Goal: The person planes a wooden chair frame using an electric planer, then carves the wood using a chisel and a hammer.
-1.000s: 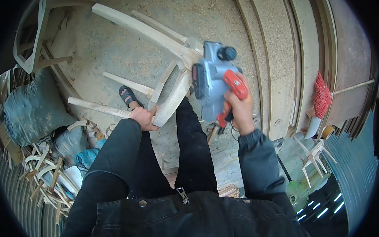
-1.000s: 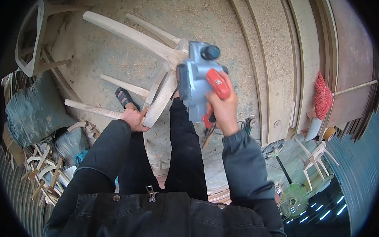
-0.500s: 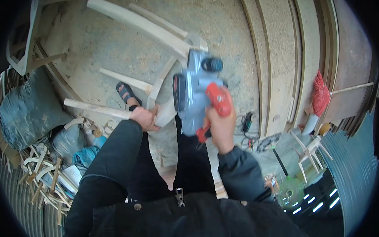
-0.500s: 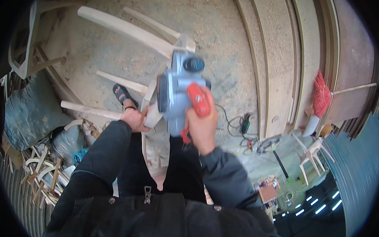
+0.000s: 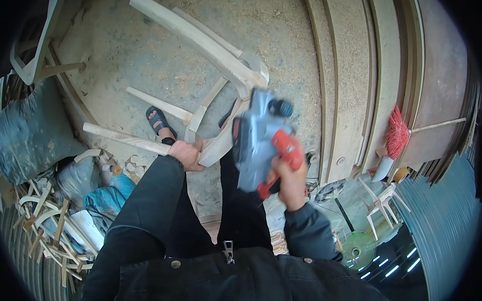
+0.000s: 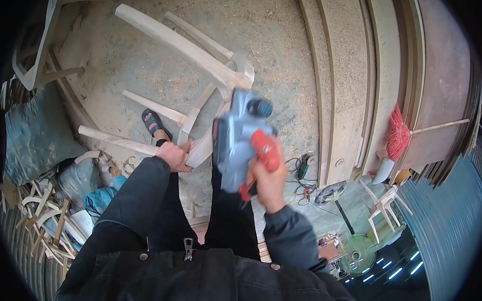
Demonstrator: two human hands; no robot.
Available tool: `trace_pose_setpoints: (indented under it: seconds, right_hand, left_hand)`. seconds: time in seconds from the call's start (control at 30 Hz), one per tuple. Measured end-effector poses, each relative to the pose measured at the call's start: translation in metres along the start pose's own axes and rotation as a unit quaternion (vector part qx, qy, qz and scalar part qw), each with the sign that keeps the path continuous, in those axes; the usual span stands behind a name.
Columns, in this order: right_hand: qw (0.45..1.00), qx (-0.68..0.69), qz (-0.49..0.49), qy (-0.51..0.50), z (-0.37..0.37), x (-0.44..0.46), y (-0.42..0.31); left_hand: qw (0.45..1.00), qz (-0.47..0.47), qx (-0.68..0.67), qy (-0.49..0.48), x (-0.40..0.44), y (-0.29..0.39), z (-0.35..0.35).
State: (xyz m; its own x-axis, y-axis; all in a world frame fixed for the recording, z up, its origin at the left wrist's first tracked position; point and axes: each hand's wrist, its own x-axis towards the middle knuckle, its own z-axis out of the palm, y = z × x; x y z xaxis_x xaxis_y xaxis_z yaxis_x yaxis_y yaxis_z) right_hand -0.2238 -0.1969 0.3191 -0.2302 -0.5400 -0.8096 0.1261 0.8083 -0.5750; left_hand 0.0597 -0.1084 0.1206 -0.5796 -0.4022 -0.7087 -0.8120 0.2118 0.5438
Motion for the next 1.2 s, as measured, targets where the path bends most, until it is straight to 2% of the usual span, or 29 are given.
trace_pose_setpoints:
  seconds: [0.1,0.17,0.2,0.3,0.4,0.47,0.5,0.57,0.63,0.67,0.73,0.77,0.83,0.87,0.9,0.93,1.0,1.1,1.2]
  right_hand:
    - [0.998,0.05,0.034,0.031,0.014,-0.018,0.027]
    - [0.997,0.054,0.013,0.056,0.022,-0.014,0.026]
    - [0.998,0.046,0.0,0.034,0.018,-0.003,0.024]
    - [0.998,-0.034,-0.031,0.031,0.021,0.039,-0.007]
    - [0.997,-0.049,-0.031,-0.045,0.018,0.1,-0.049]
    - [0.995,-0.046,-0.062,-0.058,0.013,0.101,-0.065]
    - [0.995,-0.032,-0.093,-0.03,0.005,0.093,-0.062]
    - [0.99,-0.011,-0.138,0.007,-0.036,0.074,-0.035]
    - [0.989,0.028,-0.138,0.038,-0.075,0.041,-0.023]
    - [0.989,0.028,-0.135,0.056,-0.097,0.025,-0.015]
    - [0.988,0.036,-0.107,0.102,-0.142,-0.003,0.008]
    - [0.986,0.046,-0.095,0.129,-0.161,-0.015,0.023]
    - [0.977,0.069,-0.066,0.189,-0.195,-0.034,0.06]
    - [0.975,0.077,-0.036,0.204,-0.168,0.008,0.071]
    - [0.972,0.09,-0.023,0.216,-0.166,0.026,0.088]
    - [0.968,0.103,-0.013,0.228,-0.167,0.034,0.106]
    - [0.963,0.111,0.008,0.245,-0.172,0.045,0.132]
    - [0.959,0.12,0.035,0.255,-0.185,0.056,0.161]
    - [0.961,0.091,0.039,0.26,-0.192,0.065,0.174]
  left_hand:
    - [1.0,0.012,-0.013,0.002,0.002,-0.005,0.0]
    - [1.0,0.02,-0.018,-0.001,0.002,-0.006,0.003]
    - [1.0,0.012,-0.01,-0.012,0.001,-0.004,0.0]
    - [1.0,-0.001,0.011,0.01,0.002,-0.002,-0.001]
    - [1.0,-0.002,0.024,-0.001,0.0,0.003,0.003]
    - [0.997,-0.002,0.072,0.016,-0.009,0.018,0.005]
    - [0.996,-0.006,0.09,-0.006,-0.011,0.026,-0.001]
    - [0.998,0.0,0.06,0.026,-0.011,0.028,0.017]
    - [0.996,0.023,0.066,0.053,-0.017,0.035,0.025]
    - [0.995,0.038,0.087,0.037,-0.019,0.041,0.025]
    - [0.994,0.025,0.096,0.049,-0.028,0.059,0.026]
    - [0.993,0.008,0.115,0.022,-0.03,0.07,0.023]
    - [0.991,0.021,0.125,0.044,-0.035,0.076,0.039]
    - [0.994,0.02,0.105,0.033,-0.022,0.029,0.032]
    - [0.994,0.033,0.093,0.037,-0.015,0.009,0.031]
    - [0.995,0.047,0.083,0.043,-0.008,0.007,0.02]
    - [0.995,0.031,0.095,-0.012,0.0,0.006,0.002]
    - [0.996,0.071,0.045,0.031,0.019,-0.003,-0.004]
    - [0.992,0.106,0.073,0.019,0.033,-0.016,0.0]
